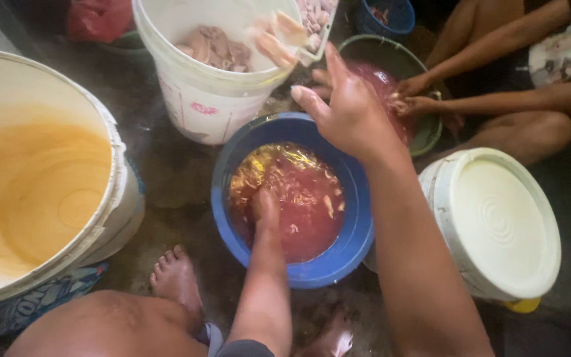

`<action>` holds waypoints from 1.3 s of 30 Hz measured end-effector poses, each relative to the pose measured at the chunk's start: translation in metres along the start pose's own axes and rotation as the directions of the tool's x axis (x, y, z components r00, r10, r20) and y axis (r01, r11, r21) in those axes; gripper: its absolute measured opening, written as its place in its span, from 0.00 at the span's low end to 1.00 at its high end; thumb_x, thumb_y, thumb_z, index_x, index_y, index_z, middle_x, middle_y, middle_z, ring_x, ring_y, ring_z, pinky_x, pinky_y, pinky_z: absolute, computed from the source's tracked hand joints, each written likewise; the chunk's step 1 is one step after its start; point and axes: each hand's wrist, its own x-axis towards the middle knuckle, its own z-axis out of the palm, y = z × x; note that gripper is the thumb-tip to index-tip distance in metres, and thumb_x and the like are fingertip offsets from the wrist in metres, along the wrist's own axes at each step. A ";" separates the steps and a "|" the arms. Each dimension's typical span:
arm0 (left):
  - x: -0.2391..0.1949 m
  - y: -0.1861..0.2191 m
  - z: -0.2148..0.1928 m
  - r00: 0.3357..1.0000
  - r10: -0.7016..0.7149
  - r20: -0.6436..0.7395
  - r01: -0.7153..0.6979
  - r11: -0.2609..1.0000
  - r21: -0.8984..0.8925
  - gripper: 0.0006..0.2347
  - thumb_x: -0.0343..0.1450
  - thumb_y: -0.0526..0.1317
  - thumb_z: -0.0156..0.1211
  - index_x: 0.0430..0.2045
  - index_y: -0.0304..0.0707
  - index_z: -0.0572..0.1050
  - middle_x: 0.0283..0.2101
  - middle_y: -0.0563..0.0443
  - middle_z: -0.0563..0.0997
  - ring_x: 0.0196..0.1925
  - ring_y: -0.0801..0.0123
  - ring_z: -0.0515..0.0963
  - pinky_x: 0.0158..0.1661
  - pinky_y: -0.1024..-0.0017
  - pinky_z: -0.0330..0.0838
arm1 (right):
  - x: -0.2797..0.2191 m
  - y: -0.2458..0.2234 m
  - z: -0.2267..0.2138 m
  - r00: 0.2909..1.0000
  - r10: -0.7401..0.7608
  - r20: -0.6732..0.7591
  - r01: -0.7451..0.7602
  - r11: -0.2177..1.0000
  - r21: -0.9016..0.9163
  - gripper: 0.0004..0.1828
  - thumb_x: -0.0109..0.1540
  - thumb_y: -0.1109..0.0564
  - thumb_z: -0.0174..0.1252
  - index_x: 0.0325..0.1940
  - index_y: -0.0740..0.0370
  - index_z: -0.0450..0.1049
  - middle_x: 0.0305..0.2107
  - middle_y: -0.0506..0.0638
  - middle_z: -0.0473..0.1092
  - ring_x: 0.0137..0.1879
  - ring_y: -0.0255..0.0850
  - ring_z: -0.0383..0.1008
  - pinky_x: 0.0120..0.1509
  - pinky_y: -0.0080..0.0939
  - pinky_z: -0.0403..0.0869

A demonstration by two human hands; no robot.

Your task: The person washes pieces of raw meat by hand in a blue basin filled with reddish water. They repeatedly submerge, rub, and squeeze the meat to clean it, while another person works in a separate basin nearby.

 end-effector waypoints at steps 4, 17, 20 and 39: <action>0.007 -0.010 -0.007 0.995 0.020 -0.096 -0.017 0.999 0.041 0.21 0.74 0.57 0.54 0.39 0.36 0.80 0.41 0.37 0.83 0.42 0.48 0.84 0.40 0.54 0.77 | -0.043 0.060 0.054 0.857 0.397 0.328 -0.296 0.901 -0.317 0.19 0.64 0.45 0.57 0.45 0.63 0.79 0.39 0.64 0.77 0.44 0.57 0.79 0.51 0.54 0.75; -0.036 0.027 -0.064 0.561 0.462 -0.687 -0.342 0.885 0.316 0.23 0.54 0.53 0.66 0.40 0.45 0.81 0.45 0.40 0.86 0.48 0.46 0.83 0.47 0.42 0.70 | -0.240 0.131 0.224 0.325 0.621 0.713 -0.391 0.775 -0.496 0.24 0.60 0.46 0.61 0.59 0.54 0.76 0.53 0.59 0.75 0.60 0.53 0.75 0.65 0.52 0.71; -0.047 0.045 -0.070 0.750 0.534 -0.390 -0.519 0.841 0.155 0.20 0.60 0.51 0.66 0.41 0.42 0.82 0.47 0.40 0.84 0.52 0.48 0.81 0.53 0.43 0.69 | -0.253 0.141 0.218 0.356 0.553 0.753 -0.564 0.770 -0.298 0.26 0.60 0.45 0.61 0.59 0.57 0.75 0.51 0.58 0.76 0.56 0.50 0.77 0.62 0.49 0.73; 0.046 -0.040 0.085 0.865 0.144 0.481 0.128 0.863 -0.488 0.37 0.74 0.72 0.33 0.29 0.36 0.82 0.24 0.42 0.77 0.24 0.62 0.75 0.28 0.61 0.67 | -0.280 0.247 0.208 0.805 0.553 -0.215 -0.590 0.785 -0.188 0.23 0.68 0.46 0.51 0.54 0.68 0.77 0.47 0.71 0.76 0.52 0.63 0.76 0.57 0.57 0.72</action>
